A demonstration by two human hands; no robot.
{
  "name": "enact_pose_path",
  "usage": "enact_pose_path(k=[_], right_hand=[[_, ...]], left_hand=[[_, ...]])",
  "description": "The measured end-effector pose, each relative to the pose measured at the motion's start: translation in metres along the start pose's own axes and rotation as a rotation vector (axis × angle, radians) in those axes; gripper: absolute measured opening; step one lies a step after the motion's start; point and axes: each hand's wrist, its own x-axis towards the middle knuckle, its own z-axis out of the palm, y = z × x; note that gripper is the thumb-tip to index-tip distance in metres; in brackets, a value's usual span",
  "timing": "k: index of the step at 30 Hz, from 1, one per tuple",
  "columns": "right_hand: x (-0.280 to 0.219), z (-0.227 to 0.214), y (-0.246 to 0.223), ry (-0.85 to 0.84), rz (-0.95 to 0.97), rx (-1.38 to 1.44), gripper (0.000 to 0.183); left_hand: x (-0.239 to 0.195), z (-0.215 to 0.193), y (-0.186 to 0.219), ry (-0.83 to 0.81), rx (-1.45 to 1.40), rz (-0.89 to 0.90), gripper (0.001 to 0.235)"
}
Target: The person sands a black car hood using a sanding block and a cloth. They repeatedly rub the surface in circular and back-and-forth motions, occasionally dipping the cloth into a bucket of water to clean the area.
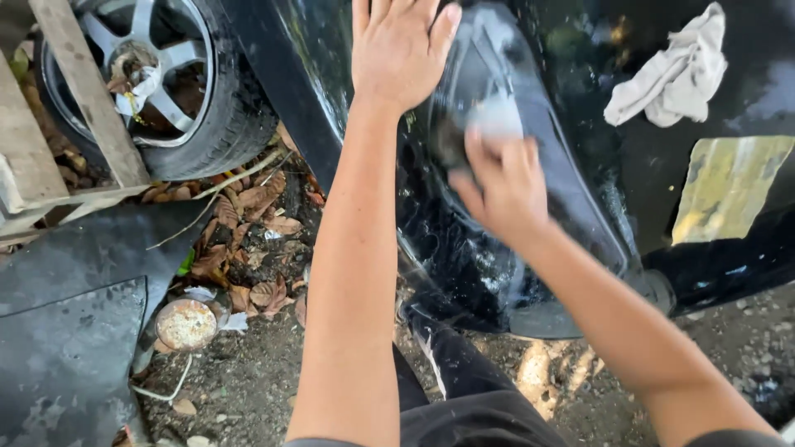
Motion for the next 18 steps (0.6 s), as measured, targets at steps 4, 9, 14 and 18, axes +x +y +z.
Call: enact_pose_path(k=[4,9,14,18], right_hand=[[0.020,0.005,0.014,-0.036,-0.070,0.029,0.060],[0.007,-0.009,-0.001,-0.025,0.023,-0.065,0.059],[-0.089,-0.043,-0.012,-0.079,-0.016,0.104,0.059],[-0.120,-0.050,0.007,-0.039,0.190,0.076,0.058]], left_hand=[[0.002,0.015,-0.014,0.452,0.042,0.238,0.051],[-0.013,-0.003,0.004,0.065,0.018,0.059,0.049],[-0.011,0.019,-0.001,0.311,0.218,0.238,0.062],[-0.034,0.015,0.044,0.116,0.311,0.157,0.081]])
